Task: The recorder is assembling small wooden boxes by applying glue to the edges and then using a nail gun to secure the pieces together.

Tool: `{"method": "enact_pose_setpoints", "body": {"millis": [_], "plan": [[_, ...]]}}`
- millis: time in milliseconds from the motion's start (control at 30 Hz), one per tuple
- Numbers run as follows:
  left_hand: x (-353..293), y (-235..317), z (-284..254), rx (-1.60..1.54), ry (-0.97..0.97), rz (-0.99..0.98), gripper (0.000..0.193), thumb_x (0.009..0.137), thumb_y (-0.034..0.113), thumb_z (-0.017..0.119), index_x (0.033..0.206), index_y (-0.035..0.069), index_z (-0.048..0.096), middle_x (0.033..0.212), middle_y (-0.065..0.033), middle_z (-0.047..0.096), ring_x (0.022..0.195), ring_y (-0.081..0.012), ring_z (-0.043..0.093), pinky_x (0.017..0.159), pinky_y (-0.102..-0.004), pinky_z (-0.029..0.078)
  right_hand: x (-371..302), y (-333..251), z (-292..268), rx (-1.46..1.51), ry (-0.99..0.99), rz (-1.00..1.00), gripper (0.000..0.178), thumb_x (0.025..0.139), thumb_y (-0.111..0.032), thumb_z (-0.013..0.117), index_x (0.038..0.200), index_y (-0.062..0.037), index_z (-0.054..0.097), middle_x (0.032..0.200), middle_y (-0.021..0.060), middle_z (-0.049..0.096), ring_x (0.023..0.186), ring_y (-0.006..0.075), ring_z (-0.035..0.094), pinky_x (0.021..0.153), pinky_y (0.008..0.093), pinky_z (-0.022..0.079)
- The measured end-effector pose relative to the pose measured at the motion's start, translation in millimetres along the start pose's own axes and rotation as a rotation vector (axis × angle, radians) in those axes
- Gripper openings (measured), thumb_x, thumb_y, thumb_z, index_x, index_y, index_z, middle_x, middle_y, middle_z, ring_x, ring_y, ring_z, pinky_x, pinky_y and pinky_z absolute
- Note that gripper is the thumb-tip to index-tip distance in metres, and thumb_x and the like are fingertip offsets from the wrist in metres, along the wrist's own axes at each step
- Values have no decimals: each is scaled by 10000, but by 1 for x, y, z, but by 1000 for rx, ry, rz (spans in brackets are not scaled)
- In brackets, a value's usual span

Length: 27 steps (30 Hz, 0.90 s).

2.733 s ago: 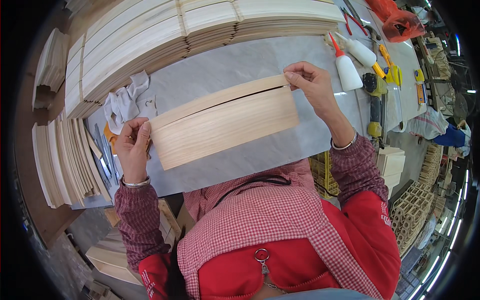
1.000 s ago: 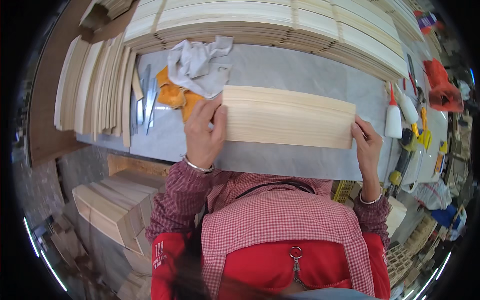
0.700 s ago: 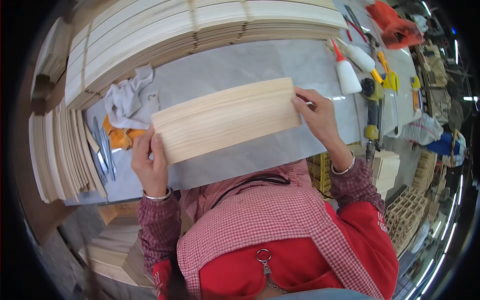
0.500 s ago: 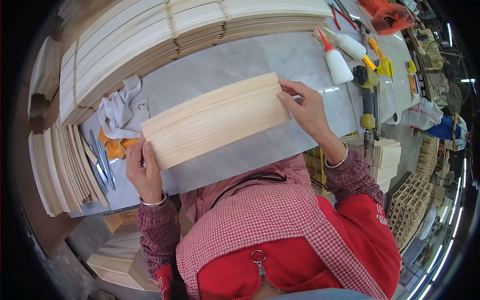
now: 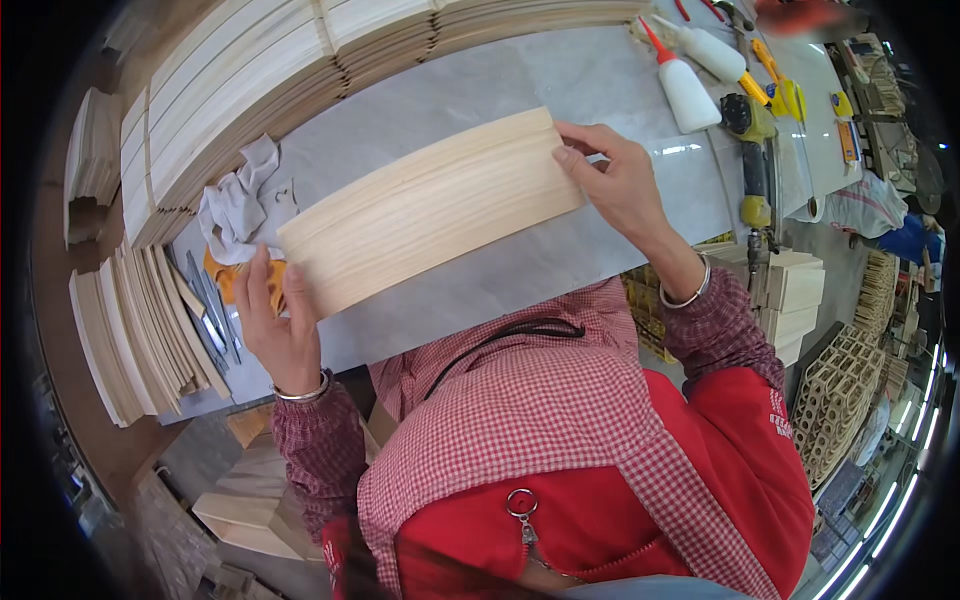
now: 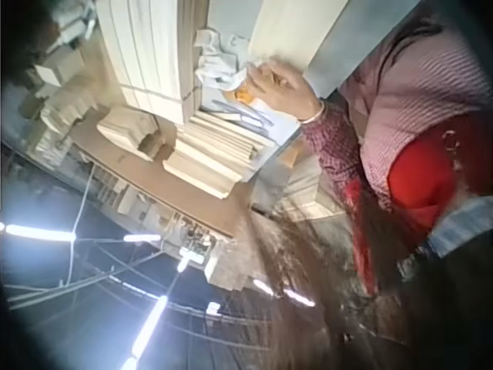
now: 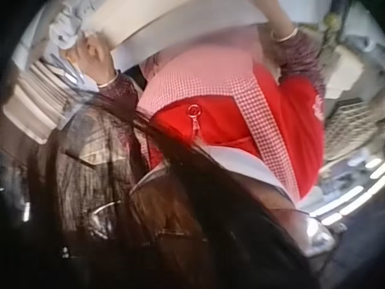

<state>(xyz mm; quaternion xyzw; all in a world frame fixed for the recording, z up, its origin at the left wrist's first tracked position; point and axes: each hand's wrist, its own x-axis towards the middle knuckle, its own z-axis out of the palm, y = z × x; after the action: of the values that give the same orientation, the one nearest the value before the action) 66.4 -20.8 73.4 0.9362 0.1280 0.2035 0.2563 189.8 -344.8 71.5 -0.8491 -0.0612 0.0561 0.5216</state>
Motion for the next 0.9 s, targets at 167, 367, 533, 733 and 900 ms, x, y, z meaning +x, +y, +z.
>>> {"method": "enact_pose_setpoints", "body": {"millis": [167, 367, 533, 733, 900], "plan": [[15, 55, 18, -1, -151, 403, 585, 796, 323, 704, 1273, 45, 511, 1307, -165, 479, 1165, -322, 497, 958, -391, 423, 1, 5, 0, -4, 5, 2, 277, 843, -108, 641, 1106, -24, 660, 945, 68, 638, 806, 130, 552, 702, 230, 452], [26, 83, 62, 40, -330, 577, 853, 683, 536, 726, 1347, 80, 443, 1414, -187, 363, 1275, -374, 378, 1098, -501, 225, 0, 6, 1, 6, 19, -11, 273, 844, -112, 637, 1101, -25, 661, 930, 64, 642, 795, 129, 554, 695, 230, 458], [28, 83, 78, 66, -360, 582, 931, 611, 519, 778, 1362, 84, 439, 1425, -172, 382, 1288, -368, 373, 1090, -503, 232, 1, 4, 2, 21, 38, -70, 271, 835, -113, 610, 1073, 7, 658, 911, 87, 645, 741, 159, 580, 683, 246, 486], [29, 84, 77, -23, -406, 543, 940, 621, 510, 774, 1363, 48, 426, 1392, -183, 415, 1267, -366, 386, 1079, -497, 245, -2, 8, -5, 89, 0, -36, 266, 847, -97, 591, 1084, 7, 653, 931, 82, 646, 744, 150, 568, 673, 232, 467], [31, 83, 79, 8, -406, 599, 951, 631, 518, 759, 1353, 3, 414, 1356, -200, 435, 1223, -370, 412, 1066, -501, 248, -13, 24, -14, 233, -58, 44, 259, 863, -68, 587, 1108, -10, 651, 964, 65, 641, 780, 122, 549, 676, 223, 442]]}}
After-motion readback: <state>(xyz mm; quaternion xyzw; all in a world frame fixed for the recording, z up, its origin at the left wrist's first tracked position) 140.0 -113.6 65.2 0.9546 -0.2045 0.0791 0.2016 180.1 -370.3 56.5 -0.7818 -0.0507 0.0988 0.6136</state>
